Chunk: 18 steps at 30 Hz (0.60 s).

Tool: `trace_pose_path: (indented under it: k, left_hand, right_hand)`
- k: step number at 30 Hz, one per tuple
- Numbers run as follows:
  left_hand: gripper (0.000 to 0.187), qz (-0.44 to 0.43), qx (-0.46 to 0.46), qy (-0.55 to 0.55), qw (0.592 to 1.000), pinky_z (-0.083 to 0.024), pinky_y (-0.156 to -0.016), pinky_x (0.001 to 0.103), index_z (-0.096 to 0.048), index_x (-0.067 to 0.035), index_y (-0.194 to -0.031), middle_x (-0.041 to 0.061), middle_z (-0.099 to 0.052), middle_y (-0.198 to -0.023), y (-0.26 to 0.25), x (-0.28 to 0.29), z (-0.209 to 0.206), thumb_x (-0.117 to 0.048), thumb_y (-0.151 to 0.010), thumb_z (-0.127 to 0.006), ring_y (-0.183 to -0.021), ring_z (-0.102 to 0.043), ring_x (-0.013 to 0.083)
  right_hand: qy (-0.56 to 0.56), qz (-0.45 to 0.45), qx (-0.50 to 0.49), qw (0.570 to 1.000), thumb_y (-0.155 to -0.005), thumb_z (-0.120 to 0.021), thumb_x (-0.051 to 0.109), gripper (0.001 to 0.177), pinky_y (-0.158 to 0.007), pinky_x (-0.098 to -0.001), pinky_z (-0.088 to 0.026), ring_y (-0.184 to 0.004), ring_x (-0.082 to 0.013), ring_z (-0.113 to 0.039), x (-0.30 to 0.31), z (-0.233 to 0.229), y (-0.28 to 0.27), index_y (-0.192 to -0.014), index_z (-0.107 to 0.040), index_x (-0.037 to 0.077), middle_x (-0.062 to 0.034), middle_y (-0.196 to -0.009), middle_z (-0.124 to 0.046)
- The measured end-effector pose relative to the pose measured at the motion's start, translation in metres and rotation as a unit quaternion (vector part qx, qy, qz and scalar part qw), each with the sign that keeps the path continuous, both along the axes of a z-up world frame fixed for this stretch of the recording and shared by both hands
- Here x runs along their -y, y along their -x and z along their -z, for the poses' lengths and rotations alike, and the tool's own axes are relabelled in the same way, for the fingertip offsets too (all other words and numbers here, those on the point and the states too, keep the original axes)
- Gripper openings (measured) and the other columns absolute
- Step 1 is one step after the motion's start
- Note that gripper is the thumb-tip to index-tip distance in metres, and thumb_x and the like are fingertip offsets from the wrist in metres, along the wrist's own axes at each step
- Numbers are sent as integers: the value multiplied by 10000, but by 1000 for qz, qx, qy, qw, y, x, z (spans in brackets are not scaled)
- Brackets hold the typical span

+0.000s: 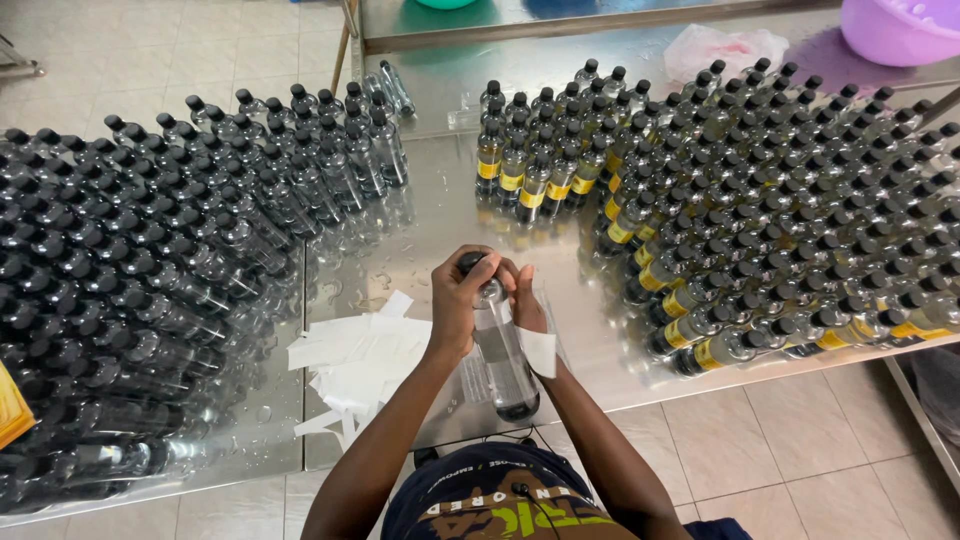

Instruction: The person applies labels to plastic bottles and secures the caps by hand at a stainless steel table surrounded by stacks of bottles.

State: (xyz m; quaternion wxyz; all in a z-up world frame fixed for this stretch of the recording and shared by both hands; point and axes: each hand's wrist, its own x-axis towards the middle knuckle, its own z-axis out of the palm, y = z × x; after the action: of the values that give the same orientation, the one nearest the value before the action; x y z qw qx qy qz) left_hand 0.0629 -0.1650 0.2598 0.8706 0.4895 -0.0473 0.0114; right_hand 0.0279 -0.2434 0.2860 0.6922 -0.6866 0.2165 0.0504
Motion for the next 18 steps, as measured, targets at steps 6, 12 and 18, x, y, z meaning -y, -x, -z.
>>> trace_pose_path:
  k: [6, 12, 18]
  left_hand:
    - [125, -53, 17, -72, 996, -620, -710, 315, -762, -30, -968, 171, -761, -732, -5, -1, 10, -131, -1039, -748, -729, -733, 192]
    - [100, -98, 6, -102, 990, -614, -714, 344, -735, -35, -979, 146, -762, -742, -4, 7, 5, -101, -1053, -721, -752, -703, 182]
    - [77, -121, -17, -95, 988, -609, -728, 353, -735, -49, -1020, 145, -771, -786, -7, 13, 5, -116, -1059, -725, -787, -724, 188]
  right_hand:
    - [2, -110, 259, 960, -1104, -118, 713, 868, -1138, -447, -470, -1265, -264, -629, 27, 66, -21, -1543, -615, 153, -165, -1351, -725]
    - [167, -88, 330, 925, -1054, -151, 772, 958, -1249, -597, -378, -1495, -432, -500, 35, 59, -18, -1594, -543, 84, -192, -1558, -583]
    - [329, -57, 434, 837, -1026, -244, 763, 941, -1267, -536, -360, -1427, -386, -531, 39, 74, -27, -1549, -577, 56, -138, -1471, -654]
